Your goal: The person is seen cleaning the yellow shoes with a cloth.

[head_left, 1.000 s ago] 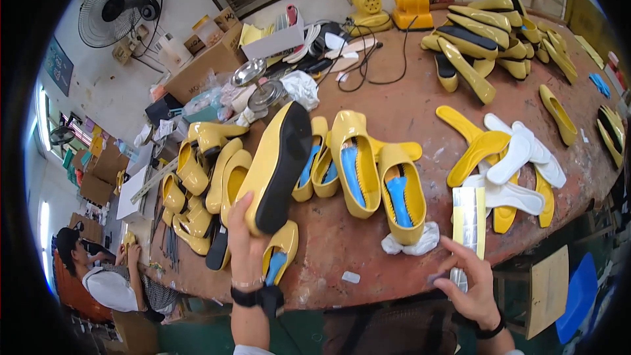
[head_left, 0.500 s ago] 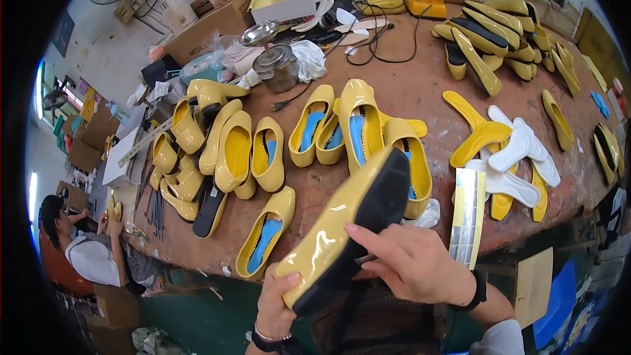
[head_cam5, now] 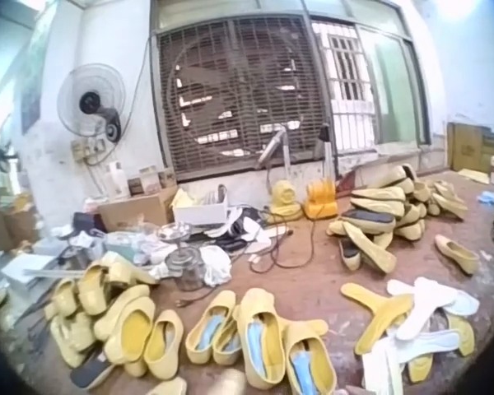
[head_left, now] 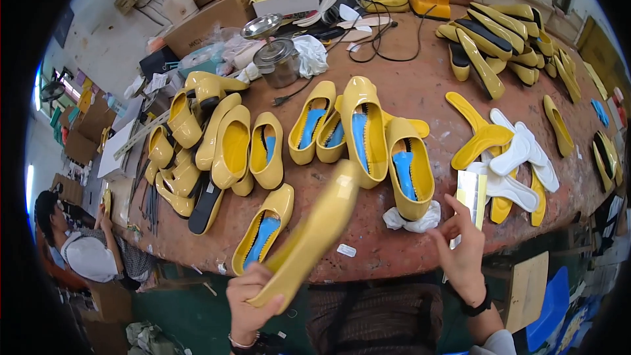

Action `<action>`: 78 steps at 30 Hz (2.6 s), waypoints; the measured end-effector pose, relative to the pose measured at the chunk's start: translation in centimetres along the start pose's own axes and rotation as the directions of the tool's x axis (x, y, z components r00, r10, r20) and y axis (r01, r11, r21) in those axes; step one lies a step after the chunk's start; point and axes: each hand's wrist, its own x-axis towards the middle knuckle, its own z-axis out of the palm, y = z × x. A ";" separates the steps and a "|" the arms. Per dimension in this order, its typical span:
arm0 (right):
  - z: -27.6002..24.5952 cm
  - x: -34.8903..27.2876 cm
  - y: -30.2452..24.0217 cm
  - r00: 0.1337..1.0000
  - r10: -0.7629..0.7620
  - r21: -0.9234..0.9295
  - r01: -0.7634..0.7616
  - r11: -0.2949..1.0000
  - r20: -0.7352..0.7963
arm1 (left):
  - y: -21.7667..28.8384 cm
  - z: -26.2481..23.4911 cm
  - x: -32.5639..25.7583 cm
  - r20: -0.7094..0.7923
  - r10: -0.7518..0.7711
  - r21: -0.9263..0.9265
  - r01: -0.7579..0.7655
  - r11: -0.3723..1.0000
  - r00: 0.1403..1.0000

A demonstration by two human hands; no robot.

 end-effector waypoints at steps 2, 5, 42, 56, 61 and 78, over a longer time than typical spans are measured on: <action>-0.9 0.3 2.3 0.985 -0.161 -0.173 0.149 0.974 -0.057 | 0.2 -1.2 0.9 0.061 0.143 0.482 -0.154 0.863 0.988; -1.2 0.4 3.8 0.993 -0.114 -0.214 0.110 0.971 -0.007 | -1.9 -1.4 0.9 0.202 0.088 0.719 -0.208 0.663 0.975; -2.6 0.3 -5.8 0.908 -0.121 0.762 -0.258 0.594 0.402 | 1.4 3.3 9.0 0.061 -0.044 -0.238 0.058 0.969 0.997; 3.3 1.9 -8.3 0.677 -0.713 -0.118 0.705 0.699 -0.184 | 4.7 6.7 4.2 0.143 0.019 -0.109 -0.004 0.994 0.990; 2.9 1.2 -9.0 0.562 -0.826 -0.083 0.822 0.564 -0.046 | 4.0 6.6 3.5 0.124 -0.054 -0.071 0.063 0.996 0.991; -3.6 14.7 1.9 0.776 -0.524 -0.296 0.438 0.849 -0.352 | 0.0 5.7 4.7 -0.051 0.116 0.447 -0.081 0.891 0.992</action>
